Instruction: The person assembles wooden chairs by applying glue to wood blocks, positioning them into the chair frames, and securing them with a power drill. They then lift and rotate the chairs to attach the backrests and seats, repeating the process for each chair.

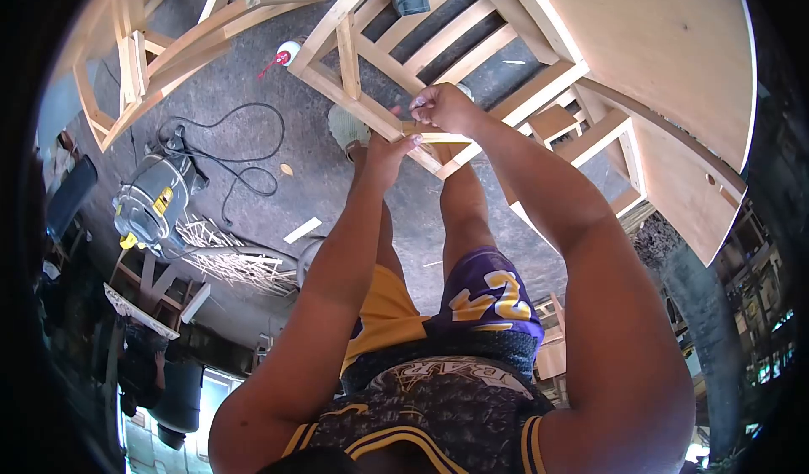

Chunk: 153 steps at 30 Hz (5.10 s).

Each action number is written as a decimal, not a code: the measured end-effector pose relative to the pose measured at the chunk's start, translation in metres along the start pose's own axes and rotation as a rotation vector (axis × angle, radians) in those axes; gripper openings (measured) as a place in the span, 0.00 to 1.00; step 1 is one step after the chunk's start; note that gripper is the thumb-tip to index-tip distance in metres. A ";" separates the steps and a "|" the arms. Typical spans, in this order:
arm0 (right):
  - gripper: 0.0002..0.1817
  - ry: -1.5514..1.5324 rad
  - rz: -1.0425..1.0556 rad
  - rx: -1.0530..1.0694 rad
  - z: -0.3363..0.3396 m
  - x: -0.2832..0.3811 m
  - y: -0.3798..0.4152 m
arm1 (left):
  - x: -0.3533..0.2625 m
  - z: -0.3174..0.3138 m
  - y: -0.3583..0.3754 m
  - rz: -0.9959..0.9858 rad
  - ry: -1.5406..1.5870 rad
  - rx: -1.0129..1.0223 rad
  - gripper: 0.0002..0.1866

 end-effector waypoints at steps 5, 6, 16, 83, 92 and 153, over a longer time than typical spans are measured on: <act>0.05 0.059 -0.007 -0.038 0.000 0.004 0.005 | 0.000 -0.001 0.000 0.014 -0.026 0.008 0.41; 0.06 -0.013 -0.028 -0.021 0.000 -0.001 0.003 | -0.001 0.000 0.000 0.007 -0.034 0.010 0.41; 0.11 0.390 0.061 -0.040 -0.001 0.009 0.002 | 0.000 -0.001 0.002 0.035 0.039 0.002 0.41; 0.38 0.507 -0.542 0.024 0.124 0.097 0.056 | 0.001 0.001 0.004 0.036 0.037 -0.050 0.36; 0.39 0.536 -0.531 0.039 0.124 0.088 0.053 | -0.001 0.000 0.004 0.030 0.038 -0.048 0.36; 0.36 0.712 -0.383 0.018 0.130 0.071 0.033 | -0.006 -0.002 0.003 -0.012 0.018 -0.029 0.34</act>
Point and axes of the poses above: each hand's wrist, its own y-axis away from the middle knuckle, its own z-axis out of the back of the hand, x = y × z, the point moved 9 cm from there along -y, towards the middle knuckle, and after that the axes turned 15 degrees about -z, right-handed, at the moved point
